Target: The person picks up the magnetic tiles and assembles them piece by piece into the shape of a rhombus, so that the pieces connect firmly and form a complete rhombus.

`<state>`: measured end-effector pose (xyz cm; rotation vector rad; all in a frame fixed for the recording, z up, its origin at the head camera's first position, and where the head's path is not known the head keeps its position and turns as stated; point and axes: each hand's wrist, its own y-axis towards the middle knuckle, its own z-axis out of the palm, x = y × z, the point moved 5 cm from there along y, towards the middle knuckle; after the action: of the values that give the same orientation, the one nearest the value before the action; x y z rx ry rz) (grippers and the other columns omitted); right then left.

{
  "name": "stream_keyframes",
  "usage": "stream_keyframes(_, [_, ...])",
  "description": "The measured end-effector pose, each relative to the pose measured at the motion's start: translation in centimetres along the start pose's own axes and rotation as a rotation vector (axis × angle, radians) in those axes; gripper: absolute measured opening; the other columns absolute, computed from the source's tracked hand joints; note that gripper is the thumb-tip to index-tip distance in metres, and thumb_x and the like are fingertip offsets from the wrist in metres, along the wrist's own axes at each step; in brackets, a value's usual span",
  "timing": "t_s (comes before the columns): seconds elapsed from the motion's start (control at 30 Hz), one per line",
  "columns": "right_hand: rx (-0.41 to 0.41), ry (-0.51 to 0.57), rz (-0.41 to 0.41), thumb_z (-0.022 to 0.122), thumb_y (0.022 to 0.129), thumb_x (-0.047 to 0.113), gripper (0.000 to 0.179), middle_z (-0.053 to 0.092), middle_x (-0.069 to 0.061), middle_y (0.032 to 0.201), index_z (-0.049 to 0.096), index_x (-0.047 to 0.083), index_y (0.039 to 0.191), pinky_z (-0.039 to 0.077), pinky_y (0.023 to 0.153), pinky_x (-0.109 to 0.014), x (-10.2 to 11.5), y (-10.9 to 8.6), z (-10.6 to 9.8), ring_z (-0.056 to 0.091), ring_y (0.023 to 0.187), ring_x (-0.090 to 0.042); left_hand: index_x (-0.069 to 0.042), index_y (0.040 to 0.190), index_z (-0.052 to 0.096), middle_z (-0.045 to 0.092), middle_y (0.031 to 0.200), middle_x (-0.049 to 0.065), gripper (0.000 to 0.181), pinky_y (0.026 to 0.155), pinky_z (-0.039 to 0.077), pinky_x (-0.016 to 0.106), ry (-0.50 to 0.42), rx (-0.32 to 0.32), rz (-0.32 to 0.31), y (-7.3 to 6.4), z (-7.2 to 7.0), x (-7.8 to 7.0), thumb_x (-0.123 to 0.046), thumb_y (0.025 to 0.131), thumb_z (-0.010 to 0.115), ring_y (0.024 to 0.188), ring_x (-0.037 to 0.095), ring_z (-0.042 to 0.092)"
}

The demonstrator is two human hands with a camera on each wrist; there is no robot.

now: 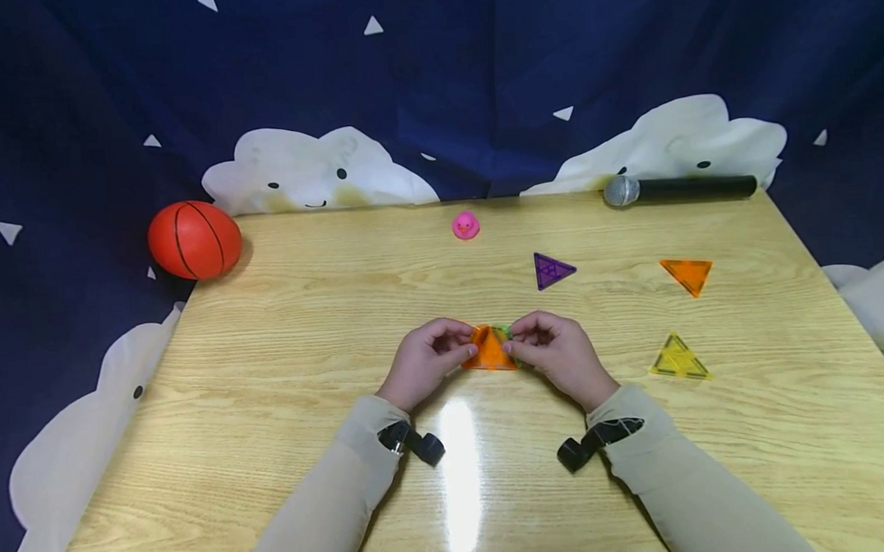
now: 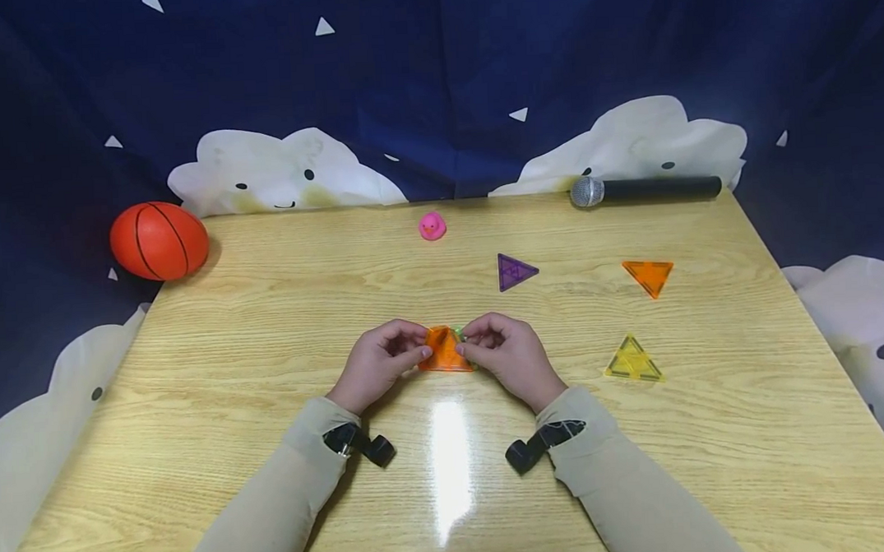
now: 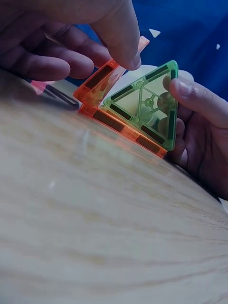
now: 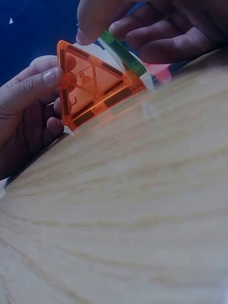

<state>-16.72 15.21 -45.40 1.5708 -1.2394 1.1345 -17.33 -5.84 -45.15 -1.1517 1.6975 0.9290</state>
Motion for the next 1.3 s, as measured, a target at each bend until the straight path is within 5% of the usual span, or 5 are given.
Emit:
stream_keyframes(0.8, [0.037,-0.020,-0.008,0.082,0.085,0.015,0.015,0.073,-0.004,0.094,0.076,0.011,0.099,0.055,0.069,-0.027,0.43,0.24,0.06,0.067,0.081,-0.021,-0.014,0.103,0.075,0.067,0.087,-0.002,0.014,0.070,0.050,0.027,0.045,0.017,-0.011,0.21,-0.02,-0.20,-0.012,0.090,0.077,0.079,0.014,0.060])
stream_keyframes(1.13, [0.058,-0.065,-0.051,0.080,0.086,0.010,0.018,0.072,0.001,0.102,0.077,0.013,0.103,0.055,0.081,-0.026,0.41,0.27,0.24,0.068,0.093,-0.017,-0.016,0.102,0.074,0.067,0.088,-0.004,0.012,0.071,0.050,0.027,0.047,0.043,-0.015,0.17,0.05,-0.17,-0.014,0.090,0.076,0.080,0.015,0.060])
stream_keyframes(1.3, [0.066,-0.073,-0.059,0.079,0.087,0.011,0.017,0.072,0.003,0.103,0.077,0.016,0.103,0.054,0.084,-0.026,0.29,0.01,0.41,0.067,0.097,-0.016,-0.017,0.098,0.076,0.066,0.103,-0.001,0.009,0.074,0.051,0.027,0.042,0.039,0.000,-0.11,-0.01,-0.05,-0.013,0.089,0.078,0.089,0.016,0.061])
